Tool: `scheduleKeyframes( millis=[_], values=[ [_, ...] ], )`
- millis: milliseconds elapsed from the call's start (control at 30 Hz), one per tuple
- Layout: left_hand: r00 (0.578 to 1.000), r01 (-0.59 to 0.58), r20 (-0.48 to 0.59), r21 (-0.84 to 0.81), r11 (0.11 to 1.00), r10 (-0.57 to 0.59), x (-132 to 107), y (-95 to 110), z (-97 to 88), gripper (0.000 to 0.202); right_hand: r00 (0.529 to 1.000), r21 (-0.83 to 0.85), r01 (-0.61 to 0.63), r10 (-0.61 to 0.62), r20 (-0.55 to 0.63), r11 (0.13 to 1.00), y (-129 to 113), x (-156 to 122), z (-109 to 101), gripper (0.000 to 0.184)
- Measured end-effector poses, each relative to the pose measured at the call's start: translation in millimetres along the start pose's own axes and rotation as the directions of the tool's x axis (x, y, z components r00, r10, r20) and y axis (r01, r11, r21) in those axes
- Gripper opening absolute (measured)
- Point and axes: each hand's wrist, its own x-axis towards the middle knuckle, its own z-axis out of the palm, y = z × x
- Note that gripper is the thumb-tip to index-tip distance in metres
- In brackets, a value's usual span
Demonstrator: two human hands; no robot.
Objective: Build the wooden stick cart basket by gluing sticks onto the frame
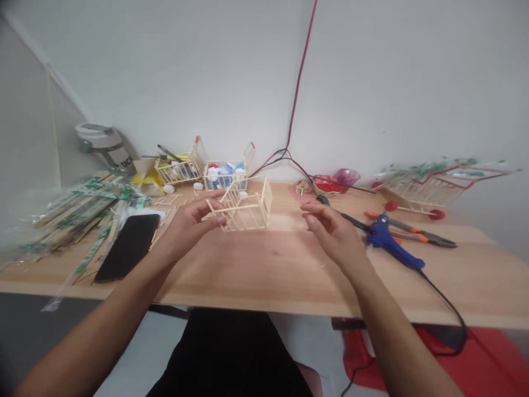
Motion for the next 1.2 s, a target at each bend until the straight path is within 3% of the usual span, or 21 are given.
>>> scheduleKeyframes(
  millis=[100,233,333,467,600,800,1033,1200],
  values=[
    [0.999,0.011,-0.037,-0.043,0.999,-0.013,18,2,-7.3,0.014,0.999,0.19,0.029,-0.023,-0.036,0.981,-11,21,25,0.032],
    [0.997,0.078,-0.004,-0.176,0.981,-0.08,39,1,-12.0,0.026,0.997,0.275,0.054,-0.039,-0.062,0.96,-22,48,43,0.034],
    [0.996,0.092,0.03,-0.241,0.966,-0.087,49,-1,-12.1,0.03,0.999,0.37,-0.004,0.02,-0.04,0.929,-18,65,54,0.038],
    [0.997,0.065,0.05,-0.18,0.982,-0.057,51,2,-13.5,0.026,0.99,0.495,-0.125,0.139,0.009,0.86,-1,75,64,0.044],
    [0.993,0.083,0.099,-0.185,0.979,-0.066,48,7,-16.9,0.025,0.976,0.582,-0.217,0.195,0.102,0.784,9,73,68,0.047],
    [0.984,0.145,0.141,-0.295,0.944,-0.107,46,5,-17.6,0.028,0.952,0.653,-0.303,0.199,0.231,0.694,7,70,67,0.044],
    [0.983,0.153,0.156,-0.381,0.912,-0.1,41,-8,-18.5,0.03,0.946,0.655,-0.316,0.18,0.268,0.686,7,71,68,0.041],
    [0.985,0.156,0.13,-0.405,0.901,-0.112,37,-12,-14.1,0.036,0.944,0.592,-0.321,0.197,0.266,0.739,12,70,69,0.039]
  ],
)
